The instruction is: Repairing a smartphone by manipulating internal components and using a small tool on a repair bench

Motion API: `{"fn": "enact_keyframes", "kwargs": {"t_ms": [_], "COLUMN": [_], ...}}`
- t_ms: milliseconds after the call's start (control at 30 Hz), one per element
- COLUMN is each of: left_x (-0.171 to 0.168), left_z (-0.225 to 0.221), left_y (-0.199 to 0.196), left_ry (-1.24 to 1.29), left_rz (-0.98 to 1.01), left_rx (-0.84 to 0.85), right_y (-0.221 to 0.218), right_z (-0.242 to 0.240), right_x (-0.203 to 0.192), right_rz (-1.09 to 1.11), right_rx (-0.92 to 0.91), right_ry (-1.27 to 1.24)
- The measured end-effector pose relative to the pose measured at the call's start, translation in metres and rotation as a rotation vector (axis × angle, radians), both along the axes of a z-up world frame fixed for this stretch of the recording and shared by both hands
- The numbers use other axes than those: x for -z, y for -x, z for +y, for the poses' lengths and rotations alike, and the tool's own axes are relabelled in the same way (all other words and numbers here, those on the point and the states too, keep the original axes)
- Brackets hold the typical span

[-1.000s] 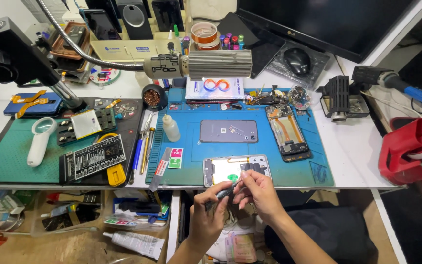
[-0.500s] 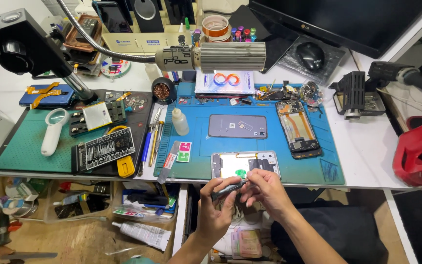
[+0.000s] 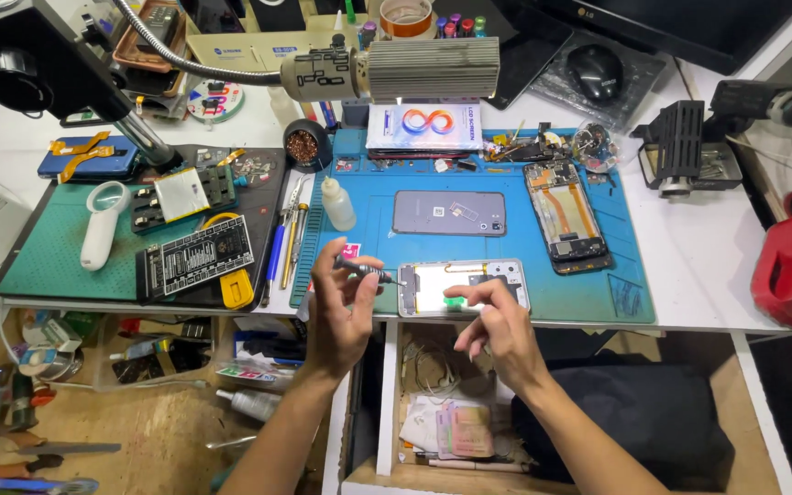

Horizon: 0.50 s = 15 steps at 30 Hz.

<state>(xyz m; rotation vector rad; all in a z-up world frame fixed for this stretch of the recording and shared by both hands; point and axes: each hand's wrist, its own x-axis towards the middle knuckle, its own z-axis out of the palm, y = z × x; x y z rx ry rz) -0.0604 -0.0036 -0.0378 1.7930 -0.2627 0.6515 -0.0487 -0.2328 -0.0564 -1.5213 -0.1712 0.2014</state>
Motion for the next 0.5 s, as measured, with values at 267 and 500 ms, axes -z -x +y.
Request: {"fn": "enact_keyframes", "kwargs": {"t_ms": [267,500], "left_x": [-0.008,-0.004], "left_z": [0.001,-0.002], "left_y": [-0.017,-0.025], "left_ry": [-0.360,-0.417], "left_rz": [0.060,0.094], "left_rx": [0.108,0.098], "right_y": [0.007,0.006], "right_z": [0.009,0.008], "right_x": [-0.022,-0.027], "right_rz": [-0.088,-0.062], "right_rx": [-0.149,-0.175], "right_ry": [0.242,0.264]}}
